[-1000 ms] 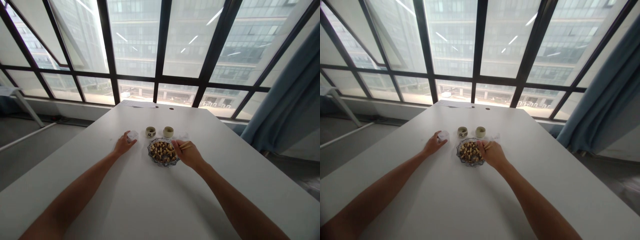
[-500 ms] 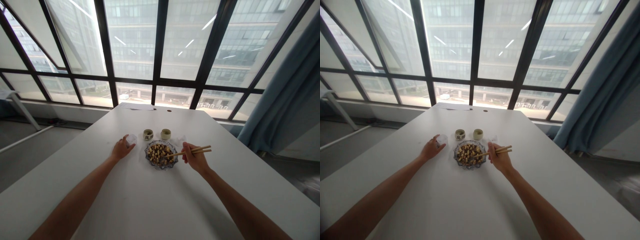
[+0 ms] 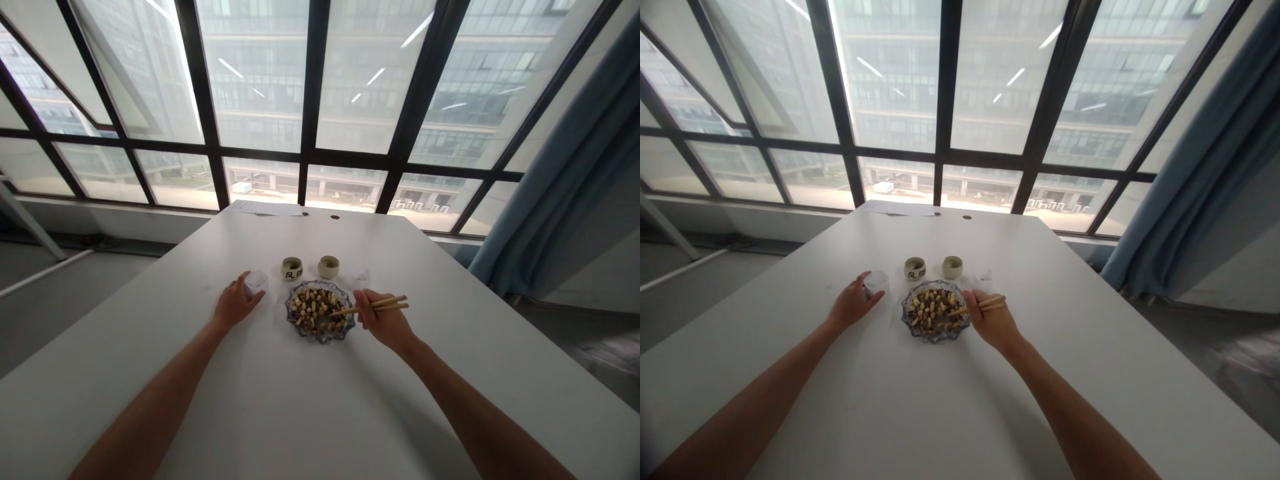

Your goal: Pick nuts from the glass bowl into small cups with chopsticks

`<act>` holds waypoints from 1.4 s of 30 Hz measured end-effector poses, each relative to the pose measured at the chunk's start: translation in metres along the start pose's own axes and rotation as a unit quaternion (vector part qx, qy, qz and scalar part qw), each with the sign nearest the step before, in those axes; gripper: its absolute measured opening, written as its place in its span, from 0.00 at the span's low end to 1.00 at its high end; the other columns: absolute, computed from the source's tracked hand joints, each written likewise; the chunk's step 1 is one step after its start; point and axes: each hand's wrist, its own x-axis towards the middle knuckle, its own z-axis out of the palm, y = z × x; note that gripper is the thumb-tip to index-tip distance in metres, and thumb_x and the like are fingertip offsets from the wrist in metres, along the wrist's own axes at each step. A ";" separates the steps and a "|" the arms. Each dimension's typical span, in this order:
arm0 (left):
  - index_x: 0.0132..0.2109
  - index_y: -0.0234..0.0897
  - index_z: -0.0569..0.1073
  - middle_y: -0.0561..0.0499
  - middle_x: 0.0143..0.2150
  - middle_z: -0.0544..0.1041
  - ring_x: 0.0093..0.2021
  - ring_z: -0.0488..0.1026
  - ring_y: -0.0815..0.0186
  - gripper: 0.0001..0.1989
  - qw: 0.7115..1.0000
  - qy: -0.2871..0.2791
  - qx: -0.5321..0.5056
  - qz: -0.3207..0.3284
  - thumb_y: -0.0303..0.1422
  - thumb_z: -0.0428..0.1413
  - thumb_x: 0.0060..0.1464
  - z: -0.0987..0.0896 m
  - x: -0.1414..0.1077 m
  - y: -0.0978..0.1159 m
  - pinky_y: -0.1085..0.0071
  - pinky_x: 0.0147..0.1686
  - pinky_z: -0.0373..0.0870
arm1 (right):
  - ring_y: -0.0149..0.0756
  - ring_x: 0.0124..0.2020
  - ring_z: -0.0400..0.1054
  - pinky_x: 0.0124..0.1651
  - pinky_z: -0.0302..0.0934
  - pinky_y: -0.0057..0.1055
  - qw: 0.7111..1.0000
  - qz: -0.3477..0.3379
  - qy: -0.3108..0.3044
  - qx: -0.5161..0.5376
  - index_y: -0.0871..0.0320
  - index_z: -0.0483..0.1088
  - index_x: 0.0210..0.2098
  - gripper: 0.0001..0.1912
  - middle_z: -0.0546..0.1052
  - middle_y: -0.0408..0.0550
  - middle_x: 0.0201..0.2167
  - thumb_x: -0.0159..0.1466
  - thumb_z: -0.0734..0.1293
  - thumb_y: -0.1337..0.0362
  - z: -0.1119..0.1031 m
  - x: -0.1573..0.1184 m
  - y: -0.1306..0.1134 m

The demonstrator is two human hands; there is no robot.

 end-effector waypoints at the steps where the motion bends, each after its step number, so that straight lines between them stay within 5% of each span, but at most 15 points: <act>1: 0.64 0.33 0.59 0.35 0.51 0.77 0.51 0.76 0.48 0.36 1.000 0.001 0.000 0.002 0.49 0.55 0.56 0.000 0.000 0.000 0.56 0.51 0.71 | 0.31 0.14 0.64 0.17 0.55 0.26 1.000 0.009 0.002 0.020 0.55 0.65 0.22 0.30 0.71 0.45 0.13 0.68 0.54 0.41 0.001 0.000 0.004; 12: 0.64 0.33 0.59 0.34 0.52 0.76 0.51 0.76 0.48 0.36 1.000 0.008 -0.002 0.011 0.49 0.55 0.56 0.003 0.000 -0.002 0.55 0.51 0.71 | 0.29 0.09 0.63 0.12 0.55 0.24 0.952 0.138 0.132 0.239 0.59 0.68 0.21 0.34 0.71 0.45 0.12 0.59 0.61 0.32 0.008 0.002 0.039; 23: 0.64 0.33 0.60 0.34 0.51 0.76 0.51 0.75 0.49 0.35 1.000 -0.007 -0.002 0.010 0.49 0.55 0.56 0.002 0.003 0.001 0.55 0.52 0.69 | 0.30 0.11 0.64 0.12 0.58 0.24 0.830 0.215 0.189 0.478 0.59 0.67 0.22 0.33 0.71 0.44 0.11 0.46 0.71 0.32 0.035 0.015 0.096; 29: 0.67 0.35 0.54 0.40 0.47 0.77 0.47 0.77 0.51 0.41 0.999 -0.004 -0.052 -0.003 0.49 0.58 0.54 -0.001 0.001 0.000 0.57 0.47 0.72 | 0.30 0.13 0.66 0.14 0.62 0.23 0.776 0.256 0.203 0.540 0.58 0.67 0.23 0.30 0.71 0.42 0.12 0.50 0.72 0.36 0.041 0.008 0.104; 33: 0.65 0.37 0.56 0.42 0.48 0.76 0.44 0.77 0.56 0.41 0.991 0.041 -0.123 -0.043 0.48 0.60 0.50 0.003 -0.001 -0.003 0.60 0.42 0.74 | 0.30 0.17 0.69 0.17 0.65 0.23 0.765 0.255 0.207 0.555 0.59 0.70 0.24 0.30 0.73 0.43 0.14 0.45 0.75 0.37 0.041 -0.001 0.098; 37: 0.56 0.38 0.67 0.43 0.50 0.76 0.49 0.75 0.55 0.31 0.988 0.072 -0.137 0.004 0.45 0.63 0.47 0.007 0.000 -0.004 0.59 0.47 0.74 | 0.31 0.17 0.69 0.19 0.67 0.25 0.770 0.248 0.197 0.554 0.60 0.72 0.24 0.29 0.75 0.45 0.16 0.43 0.78 0.39 0.042 -0.006 0.089; 42: 0.56 0.40 0.67 0.43 0.55 0.74 0.54 0.72 0.55 0.29 0.981 0.095 -0.156 0.059 0.41 0.63 0.47 0.008 0.000 -0.004 0.58 0.51 0.72 | 0.31 0.17 0.70 0.20 0.67 0.25 0.783 0.249 0.174 0.543 0.61 0.74 0.24 0.29 0.77 0.47 0.17 0.42 0.78 0.41 0.041 -0.007 0.083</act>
